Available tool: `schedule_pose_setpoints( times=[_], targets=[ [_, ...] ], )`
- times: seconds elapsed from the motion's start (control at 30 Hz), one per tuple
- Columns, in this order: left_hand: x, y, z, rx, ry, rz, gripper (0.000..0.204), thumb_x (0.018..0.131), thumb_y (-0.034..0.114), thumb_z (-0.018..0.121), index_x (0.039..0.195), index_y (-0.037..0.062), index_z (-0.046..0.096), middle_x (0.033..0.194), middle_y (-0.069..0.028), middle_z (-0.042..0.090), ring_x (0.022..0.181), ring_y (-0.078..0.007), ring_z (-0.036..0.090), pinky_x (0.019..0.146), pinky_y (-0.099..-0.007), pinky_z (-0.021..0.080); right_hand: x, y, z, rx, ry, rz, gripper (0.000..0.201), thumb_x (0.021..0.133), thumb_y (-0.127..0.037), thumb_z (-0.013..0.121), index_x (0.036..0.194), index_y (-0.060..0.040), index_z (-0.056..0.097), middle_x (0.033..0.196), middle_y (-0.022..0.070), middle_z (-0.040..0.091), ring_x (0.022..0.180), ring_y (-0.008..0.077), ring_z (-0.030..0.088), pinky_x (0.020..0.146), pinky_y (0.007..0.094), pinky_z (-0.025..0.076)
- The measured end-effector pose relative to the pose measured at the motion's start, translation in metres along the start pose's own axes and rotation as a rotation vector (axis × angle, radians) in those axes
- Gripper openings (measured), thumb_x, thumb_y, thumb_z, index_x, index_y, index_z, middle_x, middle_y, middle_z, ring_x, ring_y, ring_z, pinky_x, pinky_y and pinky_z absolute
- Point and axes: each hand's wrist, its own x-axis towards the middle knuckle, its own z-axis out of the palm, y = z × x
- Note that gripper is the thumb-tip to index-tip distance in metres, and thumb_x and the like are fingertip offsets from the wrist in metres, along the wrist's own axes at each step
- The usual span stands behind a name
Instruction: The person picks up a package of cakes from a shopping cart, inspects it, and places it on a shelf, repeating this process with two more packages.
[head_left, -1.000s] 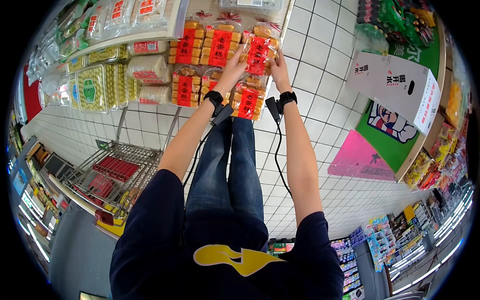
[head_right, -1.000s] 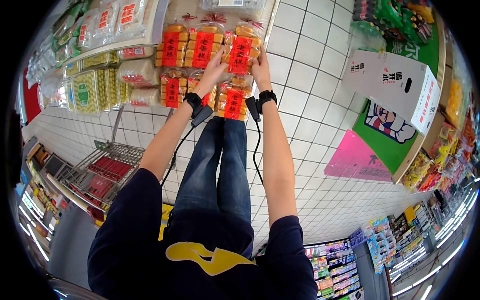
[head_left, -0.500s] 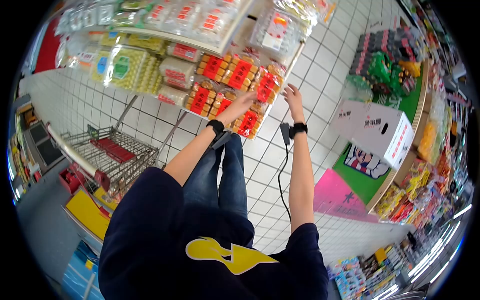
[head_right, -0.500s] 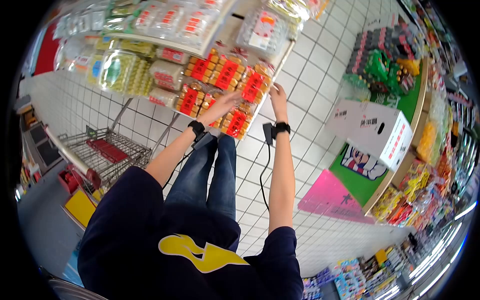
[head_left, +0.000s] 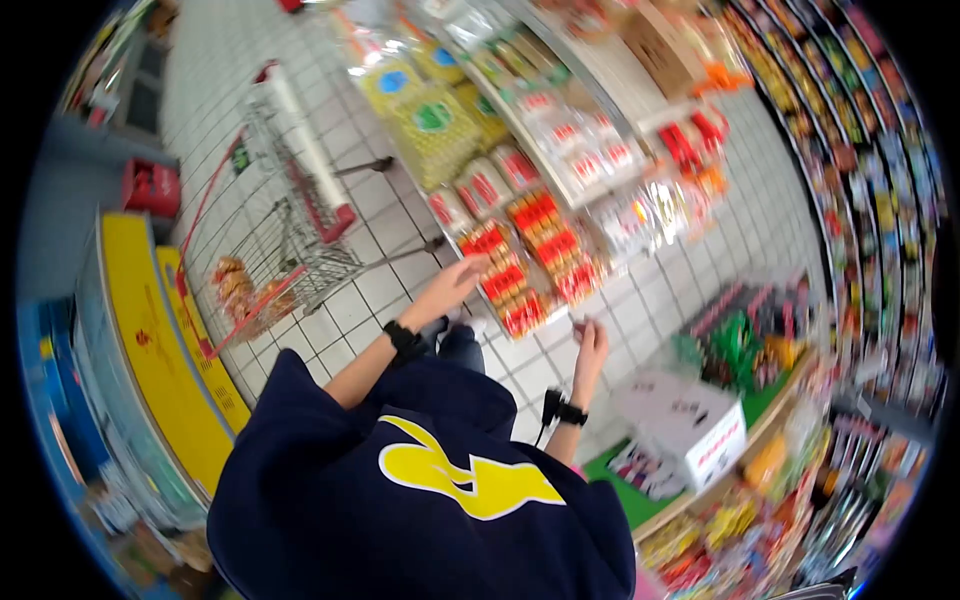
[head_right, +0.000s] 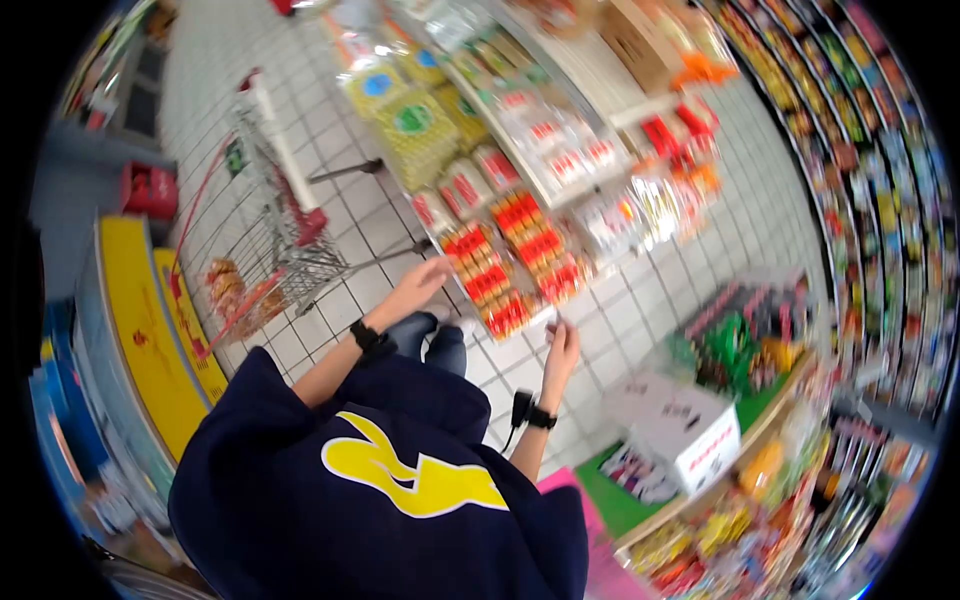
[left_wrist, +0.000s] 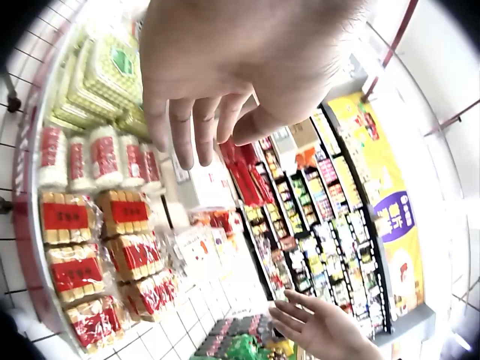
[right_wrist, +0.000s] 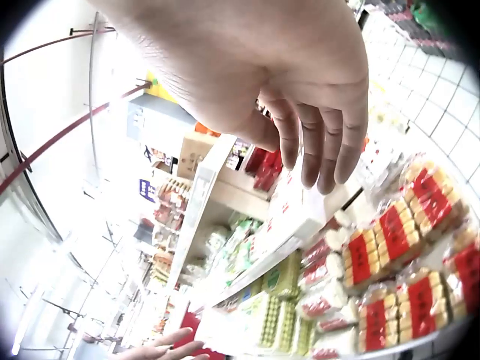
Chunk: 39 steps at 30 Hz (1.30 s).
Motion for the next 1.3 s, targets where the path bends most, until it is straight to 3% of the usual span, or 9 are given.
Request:
schedule_pose_setpoints(
  times=[0.23, 0.37, 0.4, 0.47, 0.73, 0.97, 1.13, 1.27, 1.3],
  targets=[
    [-0.119, -0.006, -0.08, 0.015, 0.466, -0.266, 0.047, 0.091, 0.015, 0.047, 0.136, 0.0065, 0.034, 0.109, -0.0104, 0.057, 0.099, -0.0182, 0.054, 0.089, -0.0309, 0.042, 0.028, 0.023, 0.082, -0.028, -0.455, 0.143, 0.033, 0.094, -0.021, 0.051, 0.12, -0.0006, 0.048, 0.1, 0.0132, 0.061, 0.084, 0.0182, 0.062, 0.07, 0.0282, 0.051],
    [-0.166, -0.035, -0.114, 0.071, 0.728, -0.182, 0.046, 0.091, 0.013, 0.046, 0.135, 0.0063, 0.036, 0.107, -0.0117, 0.057, 0.096, -0.0196, 0.055, 0.086, -0.0307, 0.043, 0.076, 0.026, 0.138, -0.269, -0.676, 0.084, 0.037, 0.09, -0.02, 0.056, 0.122, -0.0014, 0.047, 0.091, 0.0101, 0.059, 0.073, 0.0126, 0.058, 0.062, 0.0246, 0.048],
    [-0.179, -0.035, -0.12, 0.07, 0.784, -0.198, 0.044, 0.09, 0.012, 0.046, 0.133, 0.0055, 0.038, 0.108, -0.0118, 0.057, 0.096, -0.0197, 0.055, 0.085, -0.0304, 0.044, 0.101, 0.049, 0.151, -0.338, -0.711, -0.045, 0.037, 0.091, -0.021, 0.055, 0.121, -0.001, 0.048, 0.092, 0.0079, 0.059, 0.077, 0.0114, 0.057, 0.064, 0.0236, 0.046],
    [-0.208, -0.039, -0.125, 0.053, 0.867, -0.221, 0.043, 0.09, 0.012, 0.046, 0.132, 0.0047, 0.039, 0.108, -0.0119, 0.057, 0.096, -0.0199, 0.055, 0.085, -0.0301, 0.044, 0.077, -0.01, 0.184, -0.438, -0.86, -0.156, 0.041, 0.092, -0.022, 0.051, 0.124, 0.0024, 0.047, 0.114, 0.0157, 0.056, 0.101, 0.0227, 0.056, 0.085, 0.0326, 0.046],
    [-0.273, -0.049, -0.173, -0.06, 0.917, -0.388, 0.035, 0.092, 0.015, 0.048, 0.125, 0.0022, 0.047, 0.106, -0.0113, 0.06, 0.096, -0.0173, 0.057, 0.086, -0.0287, 0.044, -0.02, -0.1, 0.31, -0.639, -1.221, -0.243, 0.041, 0.092, -0.024, 0.052, 0.126, -0.001, 0.047, 0.112, 0.0143, 0.058, 0.1, 0.02, 0.056, 0.087, 0.03, 0.043],
    [-0.303, -0.057, -0.279, -0.134, 1.022, -0.127, 0.034, 0.092, 0.014, 0.047, 0.123, 0.0006, 0.049, 0.11, -0.0118, 0.059, 0.103, -0.0194, 0.056, 0.088, -0.0301, 0.044, -0.089, -0.143, 0.422, -0.337, -1.4, -0.018, 0.039, 0.094, -0.022, 0.051, 0.129, -0.0055, 0.046, 0.113, 0.0089, 0.058, 0.101, 0.0159, 0.056, 0.085, 0.0292, 0.045],
    [-0.348, -0.072, -0.376, -0.143, 1.089, -0.014, 0.032, 0.093, 0.011, 0.046, 0.123, -0.0012, 0.048, 0.112, -0.0095, 0.059, 0.103, -0.0154, 0.056, 0.09, -0.0283, 0.043, -0.128, -0.165, 0.526, -0.371, -1.405, -0.175, 0.04, 0.093, -0.023, 0.051, 0.128, -0.0046, 0.046, 0.112, 0.0096, 0.059, 0.1, 0.0161, 0.055, 0.085, 0.0288, 0.044],
    [-0.385, -0.091, -0.449, -0.098, 1.162, -0.161, 0.032, 0.093, 0.014, 0.046, 0.121, -0.0009, 0.05, 0.108, -0.0082, 0.059, 0.098, -0.0136, 0.057, 0.085, -0.0262, 0.044, -0.155, -0.17, 0.61, -0.519, -1.489, -0.31, 0.041, 0.095, -0.025, 0.047, 0.129, -0.0032, 0.044, 0.115, 0.009, 0.058, 0.1, 0.0167, 0.058, 0.084, 0.0274, 0.045],
    [-0.393, -0.084, -0.462, -0.006, 1.167, -0.268, 0.033, 0.093, 0.017, 0.046, 0.12, -0.0008, 0.05, 0.103, -0.0082, 0.06, 0.091, -0.0131, 0.057, 0.079, -0.0256, 0.046, -0.166, -0.171, 0.628, -0.464, -1.477, -0.238, 0.04, 0.092, -0.024, 0.051, 0.126, -0.002, 0.048, 0.096, 0.0088, 0.06, 0.092, 0.0147, 0.056, 0.084, 0.0278, 0.043]
  ],
)
